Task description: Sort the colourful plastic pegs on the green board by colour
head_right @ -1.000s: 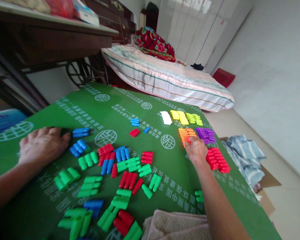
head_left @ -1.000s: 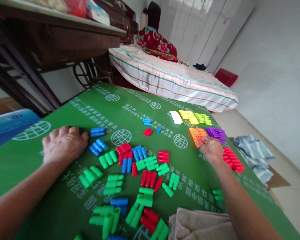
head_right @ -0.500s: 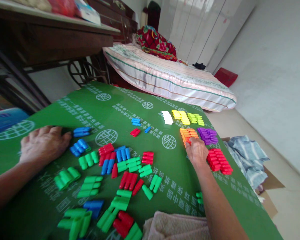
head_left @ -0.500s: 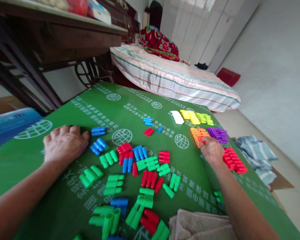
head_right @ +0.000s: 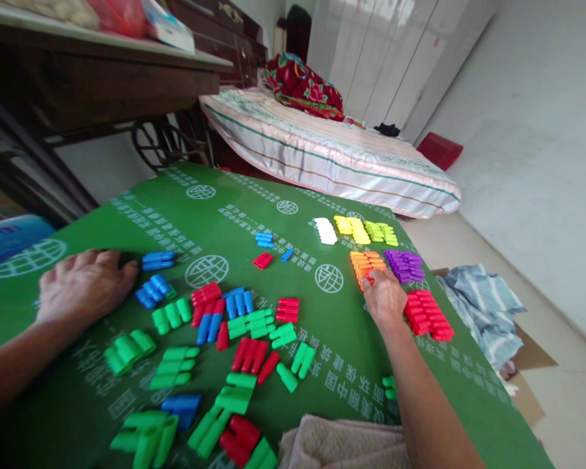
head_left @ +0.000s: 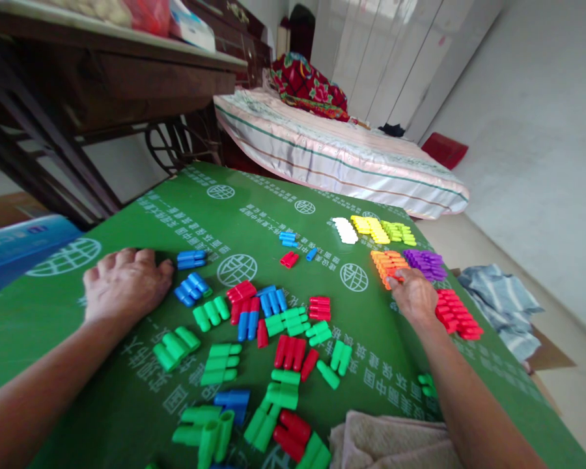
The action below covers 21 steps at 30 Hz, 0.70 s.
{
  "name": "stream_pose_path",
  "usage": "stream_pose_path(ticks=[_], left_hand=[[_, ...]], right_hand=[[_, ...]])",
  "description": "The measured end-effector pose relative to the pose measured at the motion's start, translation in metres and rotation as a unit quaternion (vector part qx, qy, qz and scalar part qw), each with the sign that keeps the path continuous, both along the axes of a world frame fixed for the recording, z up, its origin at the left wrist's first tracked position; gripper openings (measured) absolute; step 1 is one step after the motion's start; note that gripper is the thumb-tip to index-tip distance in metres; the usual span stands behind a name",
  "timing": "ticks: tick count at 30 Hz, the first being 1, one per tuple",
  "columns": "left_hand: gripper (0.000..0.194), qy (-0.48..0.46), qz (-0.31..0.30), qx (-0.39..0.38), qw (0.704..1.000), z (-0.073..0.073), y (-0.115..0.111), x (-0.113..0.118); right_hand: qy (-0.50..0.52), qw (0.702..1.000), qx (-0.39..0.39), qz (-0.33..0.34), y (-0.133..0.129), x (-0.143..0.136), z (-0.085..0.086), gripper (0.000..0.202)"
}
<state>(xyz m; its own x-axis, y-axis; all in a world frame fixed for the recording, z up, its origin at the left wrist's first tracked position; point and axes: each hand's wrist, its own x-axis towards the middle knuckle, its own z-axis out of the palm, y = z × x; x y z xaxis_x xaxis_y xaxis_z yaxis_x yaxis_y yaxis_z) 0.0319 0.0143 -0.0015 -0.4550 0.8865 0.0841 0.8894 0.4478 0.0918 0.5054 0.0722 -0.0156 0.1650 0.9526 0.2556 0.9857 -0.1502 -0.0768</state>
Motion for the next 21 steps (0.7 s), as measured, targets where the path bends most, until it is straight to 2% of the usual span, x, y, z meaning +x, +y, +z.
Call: stream_pose_path(ticks=[6,11,16,21], left_hand=[[0.071,-0.005,-0.003,-0.005,1.0,0.001,-0.001,-0.003],[0.07,-0.011,-0.003,-0.009,1.0,0.004,-0.002,-0.003],[0.069,-0.021,0.0,-0.01,1.0,0.006,-0.002,-0.004],[0.071,-0.026,0.001,-0.006,1.0,0.004,-0.001,-0.01]], right_hand=[[0.075,0.995,0.068,-0.019,-0.019,0.014,0.009,0.032],[0.156,0.983,0.068,0.063,-0.065,0.008,0.003,0.032],[0.184,0.973,0.067,0.118,-0.112,-0.011,-0.01,0.031],[0.192,0.967,0.052,0.158,-0.14,-0.024,-0.018,0.028]])
